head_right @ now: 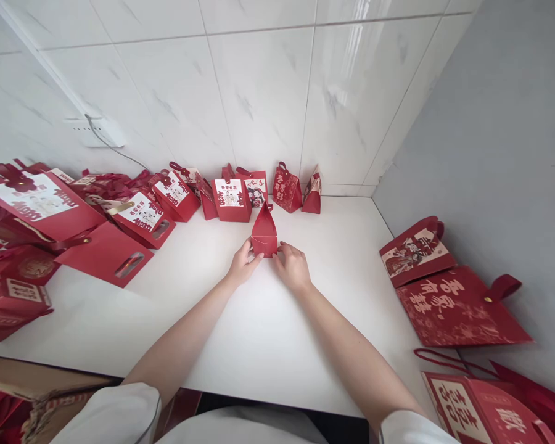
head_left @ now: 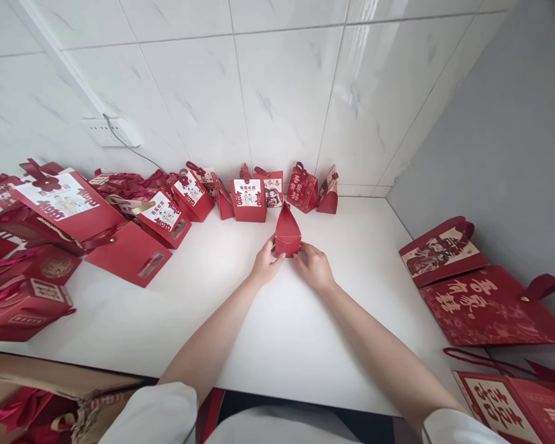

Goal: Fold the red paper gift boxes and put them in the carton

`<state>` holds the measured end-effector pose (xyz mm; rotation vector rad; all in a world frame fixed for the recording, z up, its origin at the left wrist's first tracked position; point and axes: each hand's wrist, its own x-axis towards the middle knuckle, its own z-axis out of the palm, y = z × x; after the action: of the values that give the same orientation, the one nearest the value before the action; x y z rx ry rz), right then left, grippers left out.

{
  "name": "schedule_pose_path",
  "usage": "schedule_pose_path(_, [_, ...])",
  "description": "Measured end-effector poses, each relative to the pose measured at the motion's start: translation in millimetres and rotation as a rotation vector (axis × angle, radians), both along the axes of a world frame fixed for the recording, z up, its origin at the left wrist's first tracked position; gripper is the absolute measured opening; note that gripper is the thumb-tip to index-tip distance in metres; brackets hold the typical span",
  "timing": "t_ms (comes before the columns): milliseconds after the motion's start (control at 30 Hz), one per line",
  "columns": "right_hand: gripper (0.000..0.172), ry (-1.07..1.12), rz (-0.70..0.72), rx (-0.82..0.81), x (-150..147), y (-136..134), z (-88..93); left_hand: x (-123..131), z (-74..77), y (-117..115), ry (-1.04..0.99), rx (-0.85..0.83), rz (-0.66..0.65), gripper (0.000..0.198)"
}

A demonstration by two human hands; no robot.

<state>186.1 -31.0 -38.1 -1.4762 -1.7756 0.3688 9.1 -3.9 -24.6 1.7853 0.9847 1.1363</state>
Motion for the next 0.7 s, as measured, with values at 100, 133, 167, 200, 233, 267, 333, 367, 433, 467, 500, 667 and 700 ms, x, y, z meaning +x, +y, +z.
schedule_pose_path(100, [0.027, 0.01, 0.022, -0.011, 0.8, 0.8, 0.7, -3.0, -9.6, 6.5, 0.137, -0.092, 0.046, 0.052])
schedule_pose_path(133, [0.027, 0.014, 0.029, -0.01, 1.1, 1.0, 0.8, -3.9, -10.6, 7.6, 0.162, -0.09, 0.06, 0.054])
schedule_pose_path(167, [0.028, 0.021, 0.04, -0.006, 1.5, 1.4, 0.8, -4.7, -10.2, 8.2, 0.172, -0.072, 0.063, 0.056])
schedule_pose_path(200, [0.028, 0.033, 0.057, -0.007, 2.1, 1.7, 0.9, -5.6, -8.4, 8.1, 0.17, -0.04, 0.058, 0.057])
schedule_pose_path(233, [0.029, 0.051, 0.086, -0.019, 2.9, 2.0, 1.1, -6.6, -5.5, 7.4, 0.162, -0.003, 0.048, 0.058])
schedule_pose_path(267, [0.03, 0.073, 0.132, -0.044, 3.7, 2.2, 1.4, -7.6, -1.9, 6.2, 0.152, 0.035, 0.038, 0.057])
schedule_pose_path(333, [0.033, 0.122, 0.247, -0.108, 5.1, 1.9, 2.4, -9.9, 5.6, 2.8, 0.124, 0.081, 0.031, 0.054])
schedule_pose_path(367, [0.034, 0.136, 0.303, -0.127, 5.4, 1.3, 3.2, -10.9, 8.7, 1.0, 0.099, 0.077, 0.028, 0.051])
schedule_pose_path(433, [0.031, 0.11, 0.37, -0.109, 4.5, -0.5, 5.1, -11.9, 12.6, -1.9, 0.016, 0.026, 0.009, 0.048])
schedule_pose_path(467, [0.029, 0.078, 0.383, -0.08, 3.4, -1.6, 6.0, -11.8, 13.3, -2.6, -0.035, 0.0, -0.004, 0.047])
schedule_pose_path(500, [0.029, 0.04, 0.388, -0.049, 1.9, -2.5, 6.6, -11.4, 13.4, -2.9, -0.084, -0.016, -0.014, 0.046])
schedule_pose_path(667, [0.04, 0.049, 0.363, -0.013, -3.2, -1.0, 1.8, -8.8, 6.4, 2.1, -0.178, 0.008, 0.113, 0.039])
schedule_pose_path(700, [0.037, 0.096, 0.333, -0.039, -2.9, 0.4, -0.6, -9.1, 4.1, 3.9, -0.181, 0.002, 0.15, 0.038])
